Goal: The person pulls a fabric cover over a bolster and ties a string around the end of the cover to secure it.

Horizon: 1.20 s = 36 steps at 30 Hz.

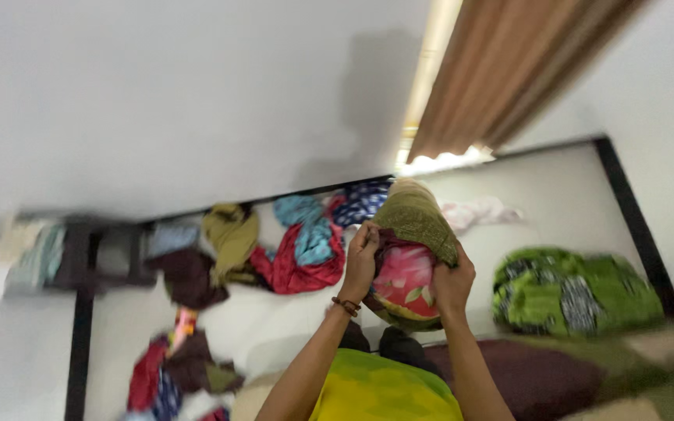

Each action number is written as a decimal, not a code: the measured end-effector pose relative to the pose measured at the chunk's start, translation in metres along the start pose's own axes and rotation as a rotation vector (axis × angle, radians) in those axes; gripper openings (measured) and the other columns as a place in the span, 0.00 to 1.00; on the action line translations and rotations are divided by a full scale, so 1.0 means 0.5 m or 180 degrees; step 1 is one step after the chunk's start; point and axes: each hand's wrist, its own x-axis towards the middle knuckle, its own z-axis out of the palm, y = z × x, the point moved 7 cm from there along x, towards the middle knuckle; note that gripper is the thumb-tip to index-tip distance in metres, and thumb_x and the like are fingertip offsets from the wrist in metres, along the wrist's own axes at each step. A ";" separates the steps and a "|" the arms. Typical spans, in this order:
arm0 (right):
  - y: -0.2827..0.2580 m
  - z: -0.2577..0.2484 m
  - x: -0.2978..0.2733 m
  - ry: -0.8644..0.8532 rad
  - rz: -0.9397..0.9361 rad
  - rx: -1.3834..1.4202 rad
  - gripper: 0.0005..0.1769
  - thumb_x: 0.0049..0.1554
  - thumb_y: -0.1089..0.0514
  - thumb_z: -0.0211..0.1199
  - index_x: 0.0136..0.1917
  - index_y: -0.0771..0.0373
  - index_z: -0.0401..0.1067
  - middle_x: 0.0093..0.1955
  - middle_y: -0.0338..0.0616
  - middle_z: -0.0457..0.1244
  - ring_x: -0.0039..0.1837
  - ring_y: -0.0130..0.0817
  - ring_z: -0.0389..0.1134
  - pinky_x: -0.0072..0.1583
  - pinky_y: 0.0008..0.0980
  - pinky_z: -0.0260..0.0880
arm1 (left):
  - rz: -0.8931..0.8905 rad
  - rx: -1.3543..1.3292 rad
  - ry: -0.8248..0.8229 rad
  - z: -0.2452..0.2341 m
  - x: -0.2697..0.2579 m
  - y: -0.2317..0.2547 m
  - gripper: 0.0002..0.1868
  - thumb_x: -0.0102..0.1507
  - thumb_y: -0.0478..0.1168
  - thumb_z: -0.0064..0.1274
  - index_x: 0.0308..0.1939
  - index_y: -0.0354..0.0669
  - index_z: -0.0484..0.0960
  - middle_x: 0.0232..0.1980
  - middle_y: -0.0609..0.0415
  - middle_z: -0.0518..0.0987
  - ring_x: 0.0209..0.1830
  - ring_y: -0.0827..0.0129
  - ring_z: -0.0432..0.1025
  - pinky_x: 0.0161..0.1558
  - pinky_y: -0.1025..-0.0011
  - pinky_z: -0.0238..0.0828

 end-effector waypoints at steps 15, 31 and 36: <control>-0.078 0.318 -0.021 -0.2236 -0.0462 -0.0157 0.30 0.52 0.71 0.49 0.68 0.68 0.71 0.51 0.52 0.70 0.50 0.37 0.70 0.55 0.33 0.68 | 0.0536 -0.0590 0.2176 -0.266 -0.156 -0.015 0.07 0.73 0.39 0.43 0.44 0.39 0.72 0.35 0.66 0.60 0.35 0.81 0.54 0.39 0.78 0.55; -0.160 0.588 -0.223 -0.3873 -0.1825 -0.0053 0.25 0.54 0.69 0.53 0.64 0.67 0.74 0.55 0.62 0.70 0.59 0.48 0.72 0.62 0.39 0.67 | 0.0901 -0.0836 0.3935 -0.429 -0.385 -0.043 0.09 0.76 0.38 0.41 0.41 0.40 0.68 0.32 0.66 0.58 0.32 0.80 0.51 0.38 0.78 0.53; -0.170 0.678 -0.330 -0.4507 -0.1798 0.0070 0.22 0.55 0.67 0.54 0.63 0.65 0.75 0.53 0.59 0.71 0.56 0.46 0.74 0.60 0.39 0.69 | 0.1172 -0.0967 0.4587 -0.475 -0.473 -0.035 0.10 0.75 0.38 0.42 0.39 0.40 0.69 0.33 0.66 0.60 0.33 0.80 0.53 0.39 0.78 0.54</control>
